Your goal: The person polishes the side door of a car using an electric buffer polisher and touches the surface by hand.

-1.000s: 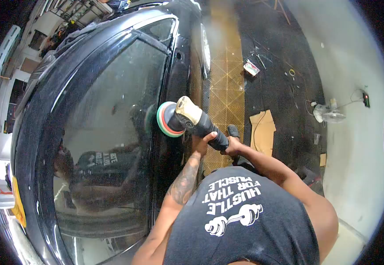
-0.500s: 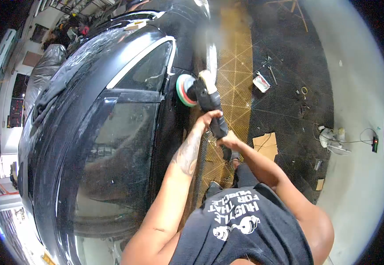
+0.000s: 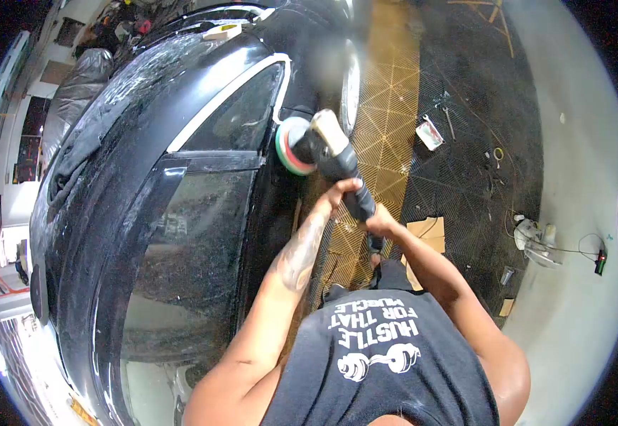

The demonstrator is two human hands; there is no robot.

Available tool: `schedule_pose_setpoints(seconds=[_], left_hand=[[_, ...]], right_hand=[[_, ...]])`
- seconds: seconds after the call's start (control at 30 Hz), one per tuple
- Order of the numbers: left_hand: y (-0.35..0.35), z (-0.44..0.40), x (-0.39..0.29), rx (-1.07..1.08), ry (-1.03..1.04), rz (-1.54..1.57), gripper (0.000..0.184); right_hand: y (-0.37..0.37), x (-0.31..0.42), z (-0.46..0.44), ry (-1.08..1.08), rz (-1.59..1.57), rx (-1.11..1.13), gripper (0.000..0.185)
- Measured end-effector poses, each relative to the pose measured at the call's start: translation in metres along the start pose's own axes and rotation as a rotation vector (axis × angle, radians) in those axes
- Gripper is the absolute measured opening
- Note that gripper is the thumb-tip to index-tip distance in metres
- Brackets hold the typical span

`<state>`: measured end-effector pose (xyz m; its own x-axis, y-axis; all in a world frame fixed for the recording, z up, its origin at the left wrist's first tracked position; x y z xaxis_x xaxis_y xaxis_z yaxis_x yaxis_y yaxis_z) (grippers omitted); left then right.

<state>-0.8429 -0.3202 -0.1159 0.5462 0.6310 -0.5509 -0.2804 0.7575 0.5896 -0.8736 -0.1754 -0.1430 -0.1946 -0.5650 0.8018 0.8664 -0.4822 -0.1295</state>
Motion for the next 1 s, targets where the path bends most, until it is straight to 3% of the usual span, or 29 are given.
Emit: schedule_pose_setpoints(seconds=[0.1,0.17,0.2,0.23,0.27,0.37,0.43,0.53,0.67,0.7,0.73,0.77,0.8,0.83,0.87,0.9,0.93,1.0], left_hand=[[-0.009,-0.036,-0.037,-0.005,0.009,0.024,0.032],[-0.002,-0.026,-0.041,-0.042,-0.041,0.018,0.036],[-0.01,-0.012,-0.026,-0.109,-0.034,-0.035,0.039],[-0.018,0.001,-0.002,-0.168,-0.037,-0.098,0.042],[0.018,0.041,-0.015,-0.114,0.146,-0.189,0.048],[0.028,0.103,0.029,-0.181,0.206,-0.234,0.055],[0.033,0.132,0.065,-0.258,0.308,-0.163,0.045],[0.036,0.149,0.105,-0.317,0.344,-0.101,0.046],[0.026,0.114,0.104,-0.277,0.218,-0.076,0.047],[0.017,0.094,0.096,-0.25,0.176,-0.088,0.048],[0.0,0.066,0.091,-0.174,0.176,-0.203,0.04],[-0.027,0.029,0.1,-0.176,0.033,-0.031,0.035],[-0.017,0.012,0.063,-0.123,0.1,-0.095,0.034],[-0.002,0.002,0.021,-0.132,0.133,-0.239,0.035],[-0.034,-0.034,0.02,-0.158,0.059,-0.155,0.037],[-0.04,-0.041,0.019,-0.178,0.06,-0.139,0.037],[-0.041,-0.045,0.015,-0.206,0.061,-0.143,0.036],[-0.035,-0.047,0.002,-0.252,0.067,-0.156,0.034]], right_hand=[[-0.018,0.033,-0.018,0.012,-0.073,-0.036,0.035],[-0.017,0.024,-0.028,0.085,0.049,-0.009,0.035],[-0.003,0.013,-0.02,0.055,-0.059,0.068,0.035],[0.006,0.019,-0.005,-0.103,-0.076,-0.009,0.026],[0.02,-0.001,0.0,-0.043,0.014,0.006,0.031],[0.053,-0.031,0.035,0.008,0.11,0.069,0.039],[0.076,-0.057,0.055,-0.085,0.11,0.086,0.038],[0.089,-0.074,0.075,-0.079,0.155,0.22,0.037],[0.088,-0.11,0.043,-0.017,0.112,0.174,0.036],[0.083,-0.112,0.026,-0.123,0.041,0.15,0.034],[0.068,-0.097,0.017,-0.098,-0.024,0.109,0.035],[0.049,-0.053,0.019,-0.087,-0.05,0.109,0.034],[0.049,-0.096,-0.027,-0.063,-0.048,0.064,0.03],[0.03,-0.054,-0.027,-0.057,-0.088,0.082,0.03],[0.018,-0.031,-0.04,-0.084,-0.01,0.076,0.031],[0.01,-0.005,-0.039,-0.029,-0.246,0.108,0.032],[0.007,0.008,-0.044,-0.032,-0.362,0.134,0.032],[0.008,0.008,-0.054,-0.053,-0.271,0.13,0.033]])
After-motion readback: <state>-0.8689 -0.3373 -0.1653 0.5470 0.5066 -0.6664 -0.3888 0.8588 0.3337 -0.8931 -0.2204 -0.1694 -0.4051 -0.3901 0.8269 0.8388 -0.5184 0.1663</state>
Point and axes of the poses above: each hand's wrist, its own z-axis away from the middle knuckle, its own y-axis out of the palm, x = y × z, the point moved 5 cm from there along -z, towards the middle knuckle, and after that the axes turned 4 degrees about y, right-handed, at the moved point
